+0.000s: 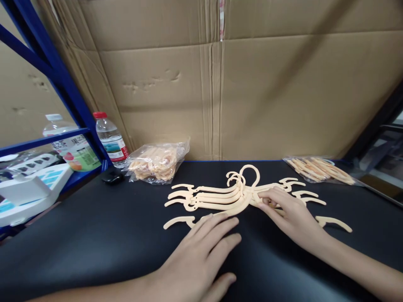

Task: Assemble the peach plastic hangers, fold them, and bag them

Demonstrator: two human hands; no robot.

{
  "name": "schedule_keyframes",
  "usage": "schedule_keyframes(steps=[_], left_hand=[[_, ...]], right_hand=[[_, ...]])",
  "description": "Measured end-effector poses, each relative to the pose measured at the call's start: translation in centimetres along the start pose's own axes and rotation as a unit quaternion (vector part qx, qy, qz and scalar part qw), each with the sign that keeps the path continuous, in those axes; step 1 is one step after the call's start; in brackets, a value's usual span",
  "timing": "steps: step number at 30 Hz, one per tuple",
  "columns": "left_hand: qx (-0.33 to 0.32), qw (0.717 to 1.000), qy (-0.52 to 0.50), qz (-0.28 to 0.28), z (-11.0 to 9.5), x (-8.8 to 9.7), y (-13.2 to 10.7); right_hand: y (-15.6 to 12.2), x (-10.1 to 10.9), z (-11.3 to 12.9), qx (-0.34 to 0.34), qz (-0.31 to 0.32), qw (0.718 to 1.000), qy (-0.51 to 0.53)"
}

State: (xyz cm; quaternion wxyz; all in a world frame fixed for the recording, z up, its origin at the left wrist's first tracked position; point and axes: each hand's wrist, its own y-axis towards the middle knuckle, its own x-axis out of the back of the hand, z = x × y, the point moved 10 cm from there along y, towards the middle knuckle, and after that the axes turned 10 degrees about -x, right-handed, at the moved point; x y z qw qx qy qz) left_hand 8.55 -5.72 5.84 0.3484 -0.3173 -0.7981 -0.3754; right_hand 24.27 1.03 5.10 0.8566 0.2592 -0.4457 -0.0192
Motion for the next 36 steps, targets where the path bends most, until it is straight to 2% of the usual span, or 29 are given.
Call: schedule_keyframes(steps=[6, 17, 22, 28, 32, 36], left_hand=[[0.041, 0.997, 0.033, 0.049, 2.1, -1.3, -0.5], [0.047, 0.998, 0.027, 0.031, 2.1, -0.9, -0.6], [0.048, 0.996, 0.05, 0.053, 2.3, -1.1, -0.5], [0.019, 0.997, 0.073, -0.006, 2.0, -0.5, -0.6], [0.043, 0.987, 0.143, -0.051, 3.9, -0.1, -0.6], [0.032, 0.973, 0.228, -0.005, 6.5, -0.8, -0.2]], right_hand=[[0.2, -1.4, -0.6, -0.006, 0.043, 0.999, -0.017], [0.2, -1.8, -0.3, 0.026, 0.049, 0.998, -0.019], [0.2, -1.8, -0.3, 0.028, 0.042, 0.998, -0.04], [0.1, -1.0, -0.8, -0.007, 0.014, 0.992, -0.129], [-0.1, -2.3, -1.8, -0.021, 0.064, 0.978, -0.199], [0.2, -3.8, -3.2, -0.04, 0.129, 0.969, -0.207]])
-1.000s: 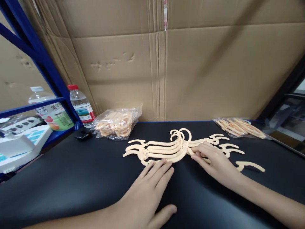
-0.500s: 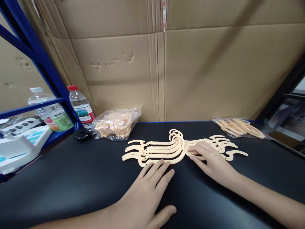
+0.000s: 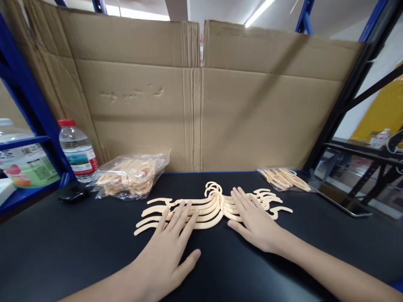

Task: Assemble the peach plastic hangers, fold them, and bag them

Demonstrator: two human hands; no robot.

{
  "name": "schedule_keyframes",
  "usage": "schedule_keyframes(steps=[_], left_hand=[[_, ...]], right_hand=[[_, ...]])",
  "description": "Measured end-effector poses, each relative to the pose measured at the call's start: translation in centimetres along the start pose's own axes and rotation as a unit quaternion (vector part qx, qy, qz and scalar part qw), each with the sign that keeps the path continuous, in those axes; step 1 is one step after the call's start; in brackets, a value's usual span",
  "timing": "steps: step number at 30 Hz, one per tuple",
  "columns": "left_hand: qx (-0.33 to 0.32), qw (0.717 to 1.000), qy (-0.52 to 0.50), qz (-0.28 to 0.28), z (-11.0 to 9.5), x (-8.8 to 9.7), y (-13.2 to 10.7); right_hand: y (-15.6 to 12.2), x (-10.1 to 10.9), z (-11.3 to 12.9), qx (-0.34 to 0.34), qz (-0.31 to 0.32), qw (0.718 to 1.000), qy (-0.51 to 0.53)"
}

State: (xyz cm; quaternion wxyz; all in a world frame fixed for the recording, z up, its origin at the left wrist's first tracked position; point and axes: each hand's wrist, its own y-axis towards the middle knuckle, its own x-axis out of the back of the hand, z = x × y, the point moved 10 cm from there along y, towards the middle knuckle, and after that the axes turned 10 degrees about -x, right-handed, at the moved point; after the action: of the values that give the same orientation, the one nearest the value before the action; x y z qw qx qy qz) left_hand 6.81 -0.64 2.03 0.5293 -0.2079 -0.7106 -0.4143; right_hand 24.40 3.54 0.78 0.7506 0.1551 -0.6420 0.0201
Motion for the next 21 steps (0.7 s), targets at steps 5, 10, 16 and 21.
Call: schedule_keyframes(steps=[5, 10, 16, 21], left_hand=[[0.014, 0.994, 0.061, 0.092, 2.9, -1.4, 1.3], [0.04, 0.989, 0.046, 0.138, 4.9, -1.9, 3.3], [0.063, 0.987, 0.044, 0.141, 7.0, -2.0, 5.1], [0.06, 0.99, 0.047, 0.118, 7.3, -1.8, 5.3]], right_hand=[[1.8, -1.1, -0.8, -0.015, 0.052, 0.999, 0.007], [4.6, -1.3, -1.3, -0.019, 0.057, 0.998, -0.003], [7.7, -1.7, -1.7, -0.008, 0.06, 0.998, -0.004], [7.9, -1.2, -1.7, 0.008, 0.034, 0.999, 0.004]])
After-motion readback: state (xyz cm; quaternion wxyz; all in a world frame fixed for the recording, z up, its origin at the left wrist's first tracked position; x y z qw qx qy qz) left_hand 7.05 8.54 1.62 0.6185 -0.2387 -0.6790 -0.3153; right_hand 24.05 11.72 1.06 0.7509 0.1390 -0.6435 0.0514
